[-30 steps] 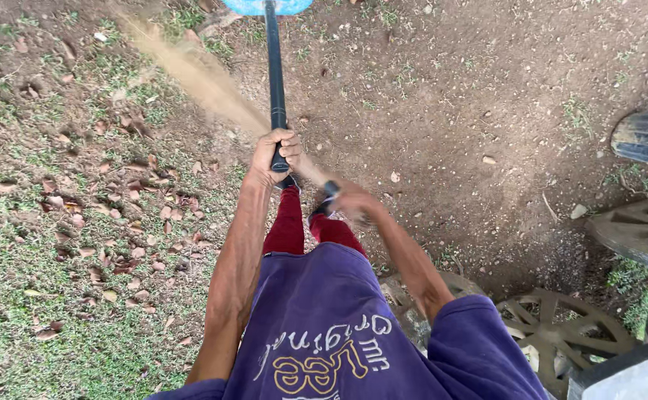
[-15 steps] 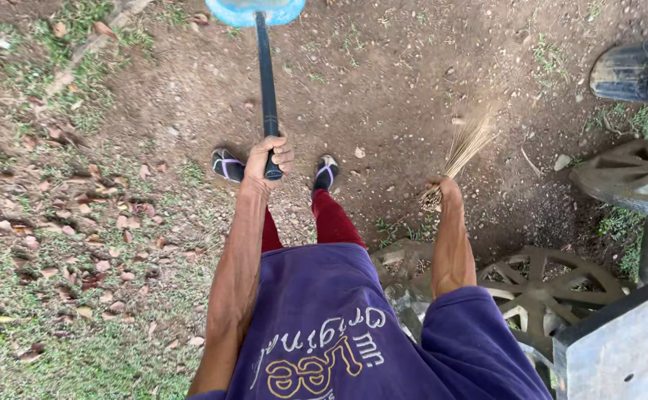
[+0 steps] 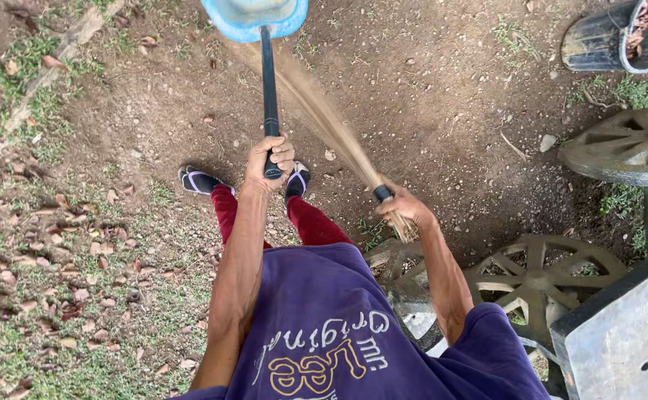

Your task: The person sweeps dry leaves on a dirt and grass surface using a traditional broom and a blue dustpan. They gather the leaves into piles, sweep them into the dustpan, and transfer the collected leaves into a nearby bucket.

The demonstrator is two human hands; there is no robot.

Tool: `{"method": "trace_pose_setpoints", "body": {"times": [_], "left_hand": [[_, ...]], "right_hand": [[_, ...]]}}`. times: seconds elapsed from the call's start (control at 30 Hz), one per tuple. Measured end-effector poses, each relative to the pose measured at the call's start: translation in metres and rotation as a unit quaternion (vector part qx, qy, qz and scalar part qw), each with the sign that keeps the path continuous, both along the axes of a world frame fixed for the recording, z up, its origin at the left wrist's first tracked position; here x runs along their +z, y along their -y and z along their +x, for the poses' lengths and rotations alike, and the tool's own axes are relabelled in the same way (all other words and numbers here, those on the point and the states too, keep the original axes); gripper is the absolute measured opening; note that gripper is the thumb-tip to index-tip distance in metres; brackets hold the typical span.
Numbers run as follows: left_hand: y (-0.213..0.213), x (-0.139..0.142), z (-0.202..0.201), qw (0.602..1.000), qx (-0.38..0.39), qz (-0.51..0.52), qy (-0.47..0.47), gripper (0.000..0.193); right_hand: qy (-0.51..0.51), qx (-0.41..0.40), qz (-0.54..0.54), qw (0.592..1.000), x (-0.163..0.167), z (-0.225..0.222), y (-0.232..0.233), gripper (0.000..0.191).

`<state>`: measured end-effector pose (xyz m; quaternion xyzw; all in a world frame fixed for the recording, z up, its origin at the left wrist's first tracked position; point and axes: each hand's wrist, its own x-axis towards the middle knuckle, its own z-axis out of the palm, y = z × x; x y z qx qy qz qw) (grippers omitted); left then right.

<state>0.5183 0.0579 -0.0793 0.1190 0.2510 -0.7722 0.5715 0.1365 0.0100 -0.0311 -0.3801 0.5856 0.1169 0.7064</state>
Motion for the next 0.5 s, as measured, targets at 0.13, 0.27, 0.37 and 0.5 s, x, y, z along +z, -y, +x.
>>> {"method": "trace_pose_setpoints", "body": {"times": [0.13,0.27,0.37,0.5], "left_hand": [[-0.012,0.009,0.001,0.999,0.013,-0.020,0.026,0.012],[-0.031,0.019,0.016,0.998,0.039,-0.020,0.046,0.011],[-0.042,0.026,0.035,0.997,0.059,-0.019,0.048,0.013],[-0.058,0.027,0.066,0.991,0.096,0.000,0.097,0.013]], "right_hand": [[-0.039,-0.095,-0.150,0.983,-0.023,0.014,0.037,0.066],[-0.115,-0.234,-0.062,0.963,-0.041,0.061,0.079,0.024],[-0.075,-0.194,-0.044,0.977,-0.041,0.127,0.085,0.023],[-0.029,0.056,-0.132,0.989,-0.037,0.262,0.044,0.025]]}}
